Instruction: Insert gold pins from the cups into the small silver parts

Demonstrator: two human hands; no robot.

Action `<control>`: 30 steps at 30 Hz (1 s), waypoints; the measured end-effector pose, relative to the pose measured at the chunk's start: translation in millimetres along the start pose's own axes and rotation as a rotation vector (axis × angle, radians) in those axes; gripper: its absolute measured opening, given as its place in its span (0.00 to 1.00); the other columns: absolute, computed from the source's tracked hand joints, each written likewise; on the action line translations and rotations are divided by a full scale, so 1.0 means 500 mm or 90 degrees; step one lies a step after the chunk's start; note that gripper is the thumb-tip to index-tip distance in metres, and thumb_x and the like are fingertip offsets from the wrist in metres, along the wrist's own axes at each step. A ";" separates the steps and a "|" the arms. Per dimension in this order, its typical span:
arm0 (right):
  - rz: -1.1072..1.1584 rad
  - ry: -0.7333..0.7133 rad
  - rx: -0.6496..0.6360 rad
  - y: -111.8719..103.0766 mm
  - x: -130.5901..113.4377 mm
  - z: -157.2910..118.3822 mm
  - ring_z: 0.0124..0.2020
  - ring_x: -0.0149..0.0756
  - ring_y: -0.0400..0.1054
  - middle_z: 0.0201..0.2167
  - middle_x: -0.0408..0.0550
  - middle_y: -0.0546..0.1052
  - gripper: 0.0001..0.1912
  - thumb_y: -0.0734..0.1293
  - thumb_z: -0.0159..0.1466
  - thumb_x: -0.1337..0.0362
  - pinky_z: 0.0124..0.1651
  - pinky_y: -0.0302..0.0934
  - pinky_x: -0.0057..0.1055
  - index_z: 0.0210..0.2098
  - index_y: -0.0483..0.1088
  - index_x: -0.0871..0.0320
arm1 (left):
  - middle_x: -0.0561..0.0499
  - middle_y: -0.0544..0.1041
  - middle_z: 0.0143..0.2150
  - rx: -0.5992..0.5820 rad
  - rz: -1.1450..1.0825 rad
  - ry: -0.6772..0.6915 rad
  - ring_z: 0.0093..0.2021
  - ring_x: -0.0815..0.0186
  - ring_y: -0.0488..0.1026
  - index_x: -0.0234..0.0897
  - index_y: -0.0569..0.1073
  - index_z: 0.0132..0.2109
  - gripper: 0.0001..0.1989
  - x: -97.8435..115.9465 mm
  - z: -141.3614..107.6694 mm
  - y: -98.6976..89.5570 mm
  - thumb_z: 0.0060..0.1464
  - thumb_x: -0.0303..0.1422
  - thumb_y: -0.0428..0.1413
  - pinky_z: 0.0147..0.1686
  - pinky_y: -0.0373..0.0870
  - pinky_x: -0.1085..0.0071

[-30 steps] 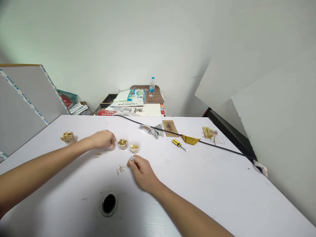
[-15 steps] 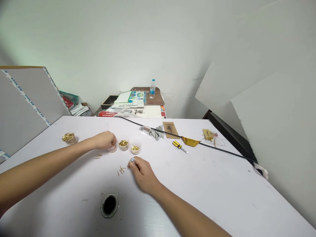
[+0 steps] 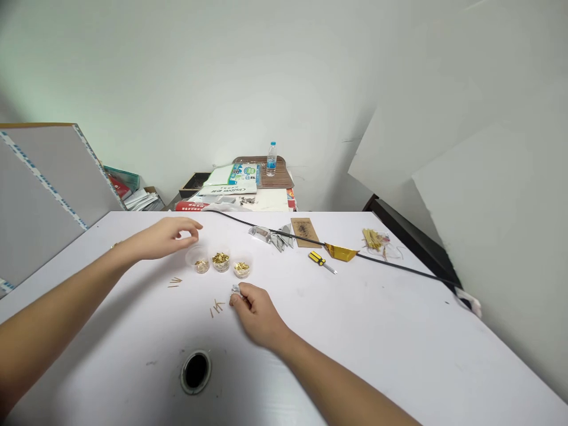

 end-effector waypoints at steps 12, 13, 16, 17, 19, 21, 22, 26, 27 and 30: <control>0.020 -0.036 0.008 0.001 -0.003 0.002 0.29 0.33 0.56 0.26 0.43 0.63 0.20 0.59 0.71 0.51 0.33 0.53 0.30 0.28 0.60 0.57 | 0.46 0.80 0.36 0.184 -0.573 -0.133 0.36 0.63 0.75 0.34 0.79 0.37 0.10 0.067 -0.113 0.291 0.54 0.36 0.58 0.37 0.72 0.69; 0.022 -0.040 0.004 0.002 -0.004 0.002 0.30 0.33 0.56 0.26 0.43 0.64 0.20 0.59 0.71 0.51 0.34 0.54 0.30 0.28 0.61 0.57 | 0.46 0.80 0.36 0.178 -0.607 -0.147 0.36 0.63 0.75 0.33 0.79 0.38 0.11 0.063 -0.111 0.298 0.53 0.36 0.59 0.37 0.72 0.69; 0.045 -0.066 -0.016 0.002 -0.011 0.001 0.30 0.33 0.59 0.27 0.43 0.65 0.20 0.58 0.72 0.51 0.35 0.55 0.30 0.29 0.62 0.57 | 0.47 0.79 0.32 0.153 -0.702 -0.162 0.31 0.65 0.75 0.33 0.77 0.41 0.13 0.056 -0.108 0.304 0.52 0.38 0.61 0.32 0.72 0.71; 0.054 -0.077 -0.023 0.002 -0.015 0.001 0.31 0.33 0.60 0.27 0.43 0.66 0.20 0.58 0.73 0.51 0.36 0.56 0.31 0.30 0.63 0.57 | 0.47 0.78 0.31 0.150 -0.714 -0.151 0.31 0.65 0.75 0.33 0.77 0.42 0.13 0.056 -0.108 0.304 0.53 0.38 0.61 0.31 0.73 0.71; 0.073 -0.106 -0.041 0.002 -0.022 0.002 0.34 0.35 0.63 0.30 0.45 0.68 0.20 0.58 0.73 0.51 0.40 0.59 0.32 0.31 0.66 0.57 | 0.46 0.78 0.35 0.161 -0.695 -0.098 0.35 0.64 0.76 0.34 0.78 0.40 0.11 0.058 -0.108 0.299 0.54 0.38 0.62 0.34 0.74 0.70; 0.090 -0.135 -0.060 0.001 -0.028 0.002 0.39 0.37 0.66 0.34 0.48 0.71 0.20 0.58 0.73 0.51 0.45 0.60 0.34 0.32 0.69 0.58 | 0.45 0.78 0.39 0.194 -0.641 -0.034 0.41 0.63 0.76 0.35 0.80 0.38 0.09 0.060 -0.109 0.293 0.55 0.36 0.62 0.39 0.75 0.69; 0.096 -0.143 -0.069 0.001 -0.030 0.002 0.41 0.37 0.66 0.36 0.49 0.72 0.20 0.58 0.73 0.51 0.47 0.60 0.34 0.33 0.70 0.58 | 0.46 0.78 0.40 0.204 -0.607 -0.010 0.42 0.63 0.76 0.36 0.80 0.38 0.07 0.060 -0.110 0.291 0.56 0.35 0.62 0.40 0.74 0.69; 0.077 -0.122 -0.075 0.001 -0.027 0.002 0.38 0.37 0.67 0.33 0.49 0.73 0.20 0.59 0.73 0.52 0.44 0.60 0.34 0.33 0.71 0.58 | 0.49 0.78 0.38 0.231 -0.425 0.048 0.36 0.68 0.74 0.39 0.80 0.40 0.05 0.059 -0.114 0.284 0.59 0.32 0.59 0.35 0.70 0.72; 0.063 -0.115 -0.071 0.002 -0.025 0.002 0.37 0.37 0.66 0.32 0.48 0.73 0.20 0.59 0.73 0.52 0.43 0.60 0.34 0.33 0.70 0.58 | 0.49 0.78 0.38 0.233 -0.379 0.072 0.35 0.68 0.73 0.39 0.80 0.41 0.06 0.061 -0.115 0.282 0.61 0.31 0.58 0.35 0.69 0.72; 0.021 -0.102 -0.058 0.002 -0.019 0.001 0.34 0.36 0.65 0.30 0.48 0.71 0.20 0.59 0.73 0.52 0.39 0.58 0.33 0.31 0.68 0.58 | 0.50 0.78 0.38 0.208 -0.289 0.137 0.37 0.68 0.73 0.38 0.78 0.42 0.06 0.065 -0.114 0.277 0.64 0.30 0.55 0.38 0.68 0.72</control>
Point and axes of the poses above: each hand's wrist, its own z-axis towards the middle knuckle, its own y-axis out of the palm, x = y × z, the point moved 3 cm from there along z, towards the middle knuckle
